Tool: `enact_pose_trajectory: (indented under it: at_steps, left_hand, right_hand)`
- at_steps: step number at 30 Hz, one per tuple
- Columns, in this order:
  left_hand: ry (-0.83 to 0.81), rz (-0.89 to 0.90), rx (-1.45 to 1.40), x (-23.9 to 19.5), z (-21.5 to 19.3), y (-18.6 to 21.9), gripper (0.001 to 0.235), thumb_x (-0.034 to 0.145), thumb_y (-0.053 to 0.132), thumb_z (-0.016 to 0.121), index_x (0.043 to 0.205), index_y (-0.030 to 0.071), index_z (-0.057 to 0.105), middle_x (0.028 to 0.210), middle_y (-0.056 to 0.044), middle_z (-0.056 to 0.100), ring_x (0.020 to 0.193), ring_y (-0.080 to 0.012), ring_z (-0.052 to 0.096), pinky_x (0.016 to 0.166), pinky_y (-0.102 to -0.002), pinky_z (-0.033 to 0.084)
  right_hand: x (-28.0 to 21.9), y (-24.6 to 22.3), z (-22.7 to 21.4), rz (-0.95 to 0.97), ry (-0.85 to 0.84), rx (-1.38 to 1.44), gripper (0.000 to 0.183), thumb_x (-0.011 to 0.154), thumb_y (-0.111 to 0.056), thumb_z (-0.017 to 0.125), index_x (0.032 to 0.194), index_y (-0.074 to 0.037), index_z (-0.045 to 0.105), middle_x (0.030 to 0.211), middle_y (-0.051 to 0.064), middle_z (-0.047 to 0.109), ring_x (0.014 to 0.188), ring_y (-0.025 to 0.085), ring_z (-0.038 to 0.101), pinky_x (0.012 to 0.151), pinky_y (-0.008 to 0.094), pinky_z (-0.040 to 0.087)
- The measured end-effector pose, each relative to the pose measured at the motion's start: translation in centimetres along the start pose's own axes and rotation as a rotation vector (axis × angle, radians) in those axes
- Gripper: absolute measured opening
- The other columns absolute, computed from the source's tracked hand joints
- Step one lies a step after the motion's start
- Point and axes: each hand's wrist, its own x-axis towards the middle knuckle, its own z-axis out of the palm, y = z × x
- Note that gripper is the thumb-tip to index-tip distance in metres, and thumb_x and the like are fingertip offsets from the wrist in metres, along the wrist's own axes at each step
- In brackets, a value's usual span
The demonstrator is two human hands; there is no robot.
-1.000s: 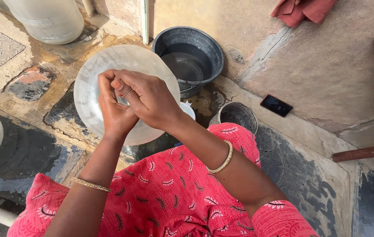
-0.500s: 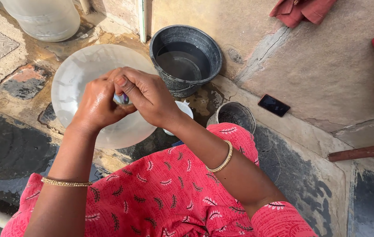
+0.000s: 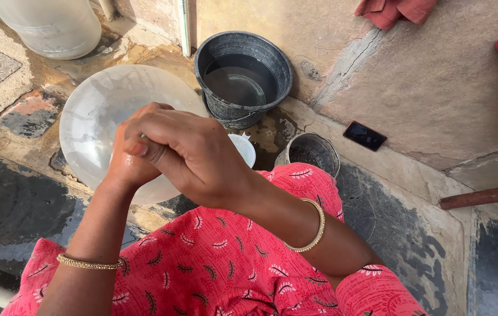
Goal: Cleaning and rinsing plastic water jugs using a small container and a cloth.
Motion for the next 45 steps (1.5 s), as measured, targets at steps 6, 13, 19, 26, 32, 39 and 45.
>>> enact_pose_trajectory:
  at_steps: [6, 13, 19, 26, 32, 39, 45]
  left_hand:
    - [-0.063, -0.063, -0.093, -0.1, -0.1, -0.4, 0.035, 0.075, 0.012, 0.078, 0.107, 0.006, 0.064, 0.105, -0.011, 0.071, 0.097, -0.0316, 0.071, 0.080, -0.039, 0.056]
    - [-0.053, 0.123, 0.052, -1.1, -0.2, -3.3, 0.037, 0.073, 0.009, 0.085, 0.104, 0.005, 0.065, 0.104, -0.015, 0.071, 0.099, -0.0372, 0.070, 0.102, -0.042, 0.053]
    - [-0.108, 0.034, -0.138, -0.7, -0.6, -1.2, 0.049, 0.066, 0.017, 0.083, 0.107, 0.004, 0.061, 0.099, -0.012, 0.071, 0.095, -0.0344, 0.071, 0.103, -0.046, 0.044]
    - [-0.135, 0.135, 0.034, -0.5, -0.6, -1.3, 0.030, 0.078, 0.016, 0.080, 0.103, 0.007, 0.066, 0.107, -0.011, 0.070, 0.102, -0.0349, 0.070, 0.109, -0.043, 0.049]
    - [-0.005, 0.131, 0.104, -0.1, -2.1, 0.3, 0.040, 0.080, 0.014, 0.080, 0.114, 0.005, 0.060, 0.116, -0.012, 0.068, 0.111, -0.0371, 0.066, 0.107, -0.045, 0.049]
    - [0.199, 0.082, 0.133, -1.0, 0.2, 1.0, 0.059, 0.082, 0.008, 0.082, 0.134, 0.002, 0.055, 0.127, -0.017, 0.063, 0.116, -0.0391, 0.065, 0.096, -0.042, 0.054]
    - [0.406, 0.021, 0.005, -1.1, 5.1, -0.4, 0.053, 0.089, 0.009, 0.082, 0.132, 0.005, 0.053, 0.130, -0.017, 0.063, 0.116, -0.0363, 0.067, 0.095, -0.039, 0.056]
  right_hand:
    - [0.5, 4.0, 1.6, -0.025, 0.009, -0.023, 0.018, 0.110, -0.021, 0.057, 0.108, -0.005, 0.065, 0.099, 0.009, 0.072, 0.094, 0.026, 0.074, 0.083, 0.031, 0.057]
    - [0.2, -0.6, -1.1, 0.033, 0.015, 0.036, 0.025, 0.114, -0.030, 0.057, 0.112, -0.007, 0.067, 0.097, 0.010, 0.074, 0.088, 0.020, 0.077, 0.079, 0.028, 0.058]
    - [0.7, 0.7, -1.3, 0.107, -0.052, -0.027, 0.025, 0.109, -0.030, 0.058, 0.113, -0.009, 0.071, 0.090, 0.010, 0.074, 0.078, 0.021, 0.076, 0.071, 0.031, 0.056]
    - [-0.1, 1.8, 0.0, -0.041, -0.043, -0.034, 0.019, 0.109, -0.026, 0.057, 0.111, -0.011, 0.068, 0.097, 0.009, 0.073, 0.091, 0.028, 0.072, 0.081, 0.035, 0.056]
    - [0.4, 2.9, 0.6, 0.031, -0.096, -0.099, 0.017, 0.103, -0.022, 0.061, 0.107, -0.008, 0.070, 0.098, 0.012, 0.073, 0.095, 0.033, 0.072, 0.081, 0.040, 0.056]
    - [1.1, 5.7, 1.1, 0.071, 0.018, -0.019, 0.025, 0.107, -0.029, 0.060, 0.110, -0.007, 0.071, 0.093, 0.010, 0.074, 0.081, 0.024, 0.074, 0.072, 0.034, 0.056]
    - [1.0, 6.2, 0.9, 0.147, 0.027, -0.012, 0.030, 0.106, -0.029, 0.060, 0.105, -0.002, 0.072, 0.082, 0.010, 0.073, 0.069, 0.016, 0.069, 0.065, 0.029, 0.052]
